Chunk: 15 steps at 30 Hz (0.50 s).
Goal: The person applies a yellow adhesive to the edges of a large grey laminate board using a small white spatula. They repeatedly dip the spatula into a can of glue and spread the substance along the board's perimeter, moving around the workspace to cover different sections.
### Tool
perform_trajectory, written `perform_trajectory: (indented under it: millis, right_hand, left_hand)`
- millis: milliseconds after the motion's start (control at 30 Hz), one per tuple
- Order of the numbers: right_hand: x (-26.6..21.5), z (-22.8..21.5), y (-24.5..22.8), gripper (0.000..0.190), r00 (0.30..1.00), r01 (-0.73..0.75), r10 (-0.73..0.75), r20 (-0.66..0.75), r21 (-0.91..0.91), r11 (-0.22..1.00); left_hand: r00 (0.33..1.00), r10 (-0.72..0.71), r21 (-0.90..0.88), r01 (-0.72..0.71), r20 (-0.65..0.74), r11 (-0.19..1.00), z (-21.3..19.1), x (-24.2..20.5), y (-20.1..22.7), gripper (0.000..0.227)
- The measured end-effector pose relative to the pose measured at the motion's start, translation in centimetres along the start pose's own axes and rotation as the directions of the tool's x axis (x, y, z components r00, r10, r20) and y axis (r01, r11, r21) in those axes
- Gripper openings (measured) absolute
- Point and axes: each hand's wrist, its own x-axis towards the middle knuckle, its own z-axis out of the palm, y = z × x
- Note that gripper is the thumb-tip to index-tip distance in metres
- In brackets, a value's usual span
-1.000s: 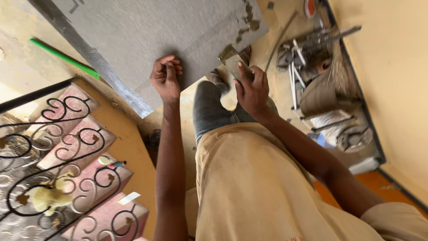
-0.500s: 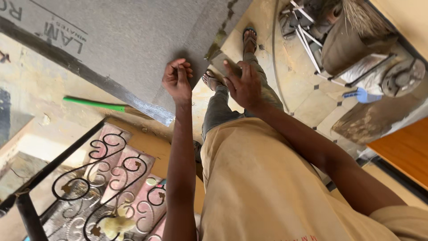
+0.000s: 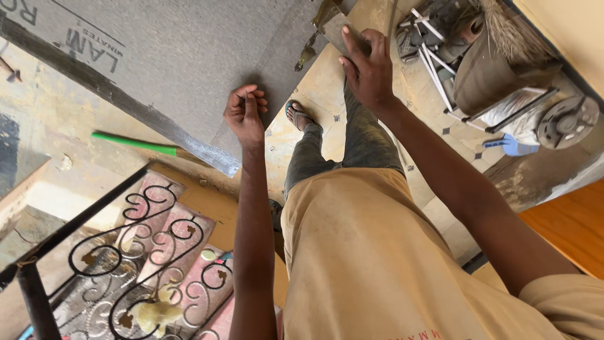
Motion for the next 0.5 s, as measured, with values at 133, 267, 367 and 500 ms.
perform_trajectory:
  millis: [133,267,367,500]
  right_hand:
    - [0.4,-1.2,0.8,0.051,0.995,-0.017,0.03,0.099,-0.13,0.991]
    - [0.0,-4.7,1.0,0.051,0.98,0.019,0.007,0.199,-0.132,0.991]
    - [1.3,-7.5,2.3,0.047,0.983,0.017,-0.015,0.185,-0.007,1.0]
    - [5.5,-9.8,5.5,0.04,0.956,-0.049,-0.018,0.292,0.221,0.974]
  left_hand:
    - [0.998,-0.034,-0.016,0.033,-0.05,0.999,0.1,-0.3,-0.1,0.019]
    - [0.995,-0.05,-0.048,0.046,-0.081,0.998,0.6,-0.1,-0.3,0.019]
    - [0.993,-0.061,-0.055,0.056,-0.103,0.997,0.8,-0.1,-0.3,0.018]
    - [0.984,-0.079,-0.041,0.073,-0.161,0.996,1.3,0.0,0.2,0.017]
